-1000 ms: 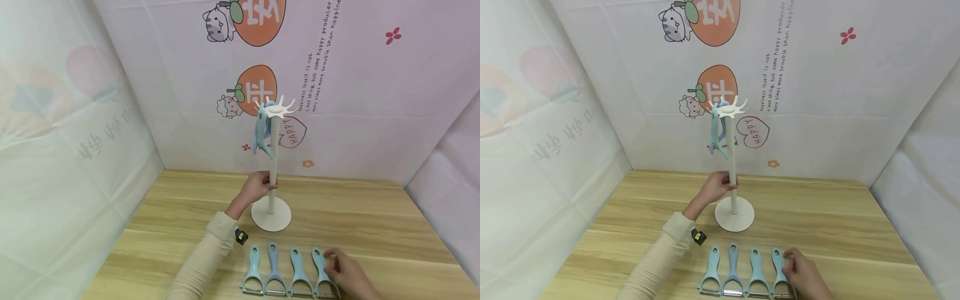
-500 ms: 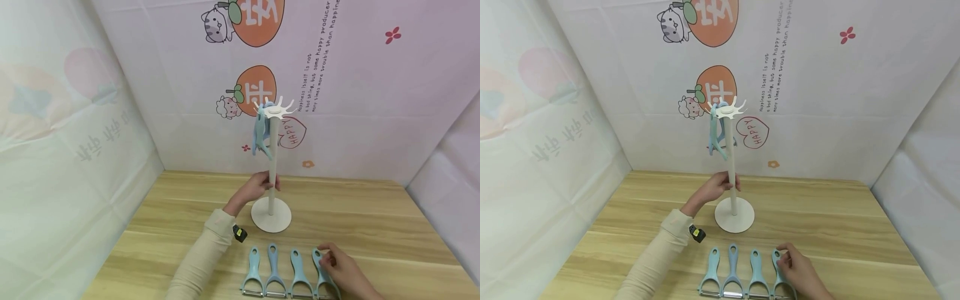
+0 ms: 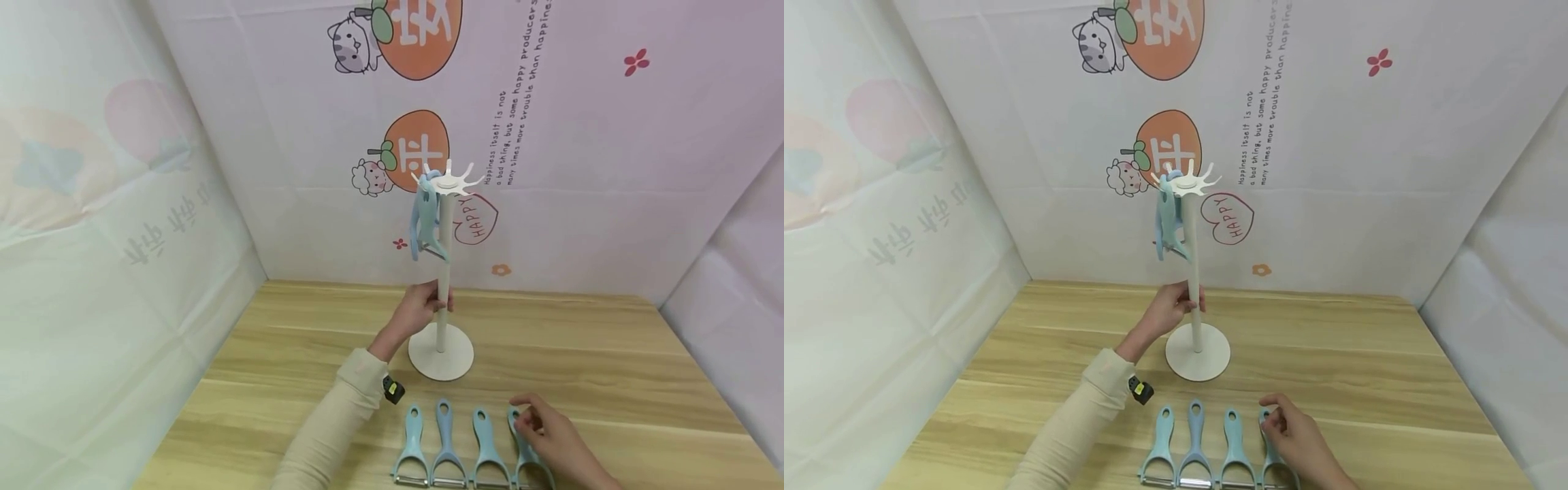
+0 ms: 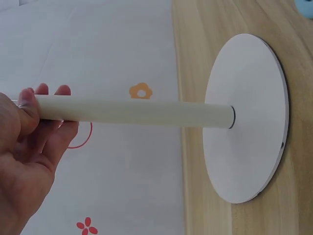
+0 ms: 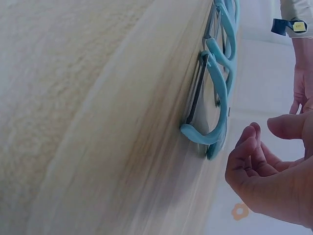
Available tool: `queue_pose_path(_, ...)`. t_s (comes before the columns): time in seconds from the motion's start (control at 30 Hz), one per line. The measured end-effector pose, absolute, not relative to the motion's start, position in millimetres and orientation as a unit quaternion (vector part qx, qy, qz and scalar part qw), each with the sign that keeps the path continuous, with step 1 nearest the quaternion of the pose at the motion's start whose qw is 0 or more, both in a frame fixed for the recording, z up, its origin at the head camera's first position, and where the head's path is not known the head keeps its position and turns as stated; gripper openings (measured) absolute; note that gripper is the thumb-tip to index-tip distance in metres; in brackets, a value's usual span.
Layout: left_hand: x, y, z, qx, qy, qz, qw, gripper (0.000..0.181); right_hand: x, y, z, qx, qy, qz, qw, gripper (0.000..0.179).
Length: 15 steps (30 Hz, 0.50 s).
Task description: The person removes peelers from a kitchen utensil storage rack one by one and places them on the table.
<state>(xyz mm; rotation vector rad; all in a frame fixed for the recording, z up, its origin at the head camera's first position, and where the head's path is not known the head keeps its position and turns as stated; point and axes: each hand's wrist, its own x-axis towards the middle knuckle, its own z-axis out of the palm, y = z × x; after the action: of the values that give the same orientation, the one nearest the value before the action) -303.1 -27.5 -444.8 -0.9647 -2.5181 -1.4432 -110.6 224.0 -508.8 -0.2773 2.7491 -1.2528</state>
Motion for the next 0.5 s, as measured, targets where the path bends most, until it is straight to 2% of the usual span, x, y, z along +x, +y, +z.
queue_pose_path(0.27,-297.7,-23.6,-446.4,-0.264,-0.820,-0.503,0.071,0.010,-111.5,220.7,-505.7,-0.103,0.901,-0.420,0.041,0.031)
queue_pose_path(0.5,-295.4,-23.9,-446.8,-0.233,-0.815,-0.520,0.107,0.011,-115.9,216.0,-499.7,-0.077,0.894,-0.439,0.052,0.030)
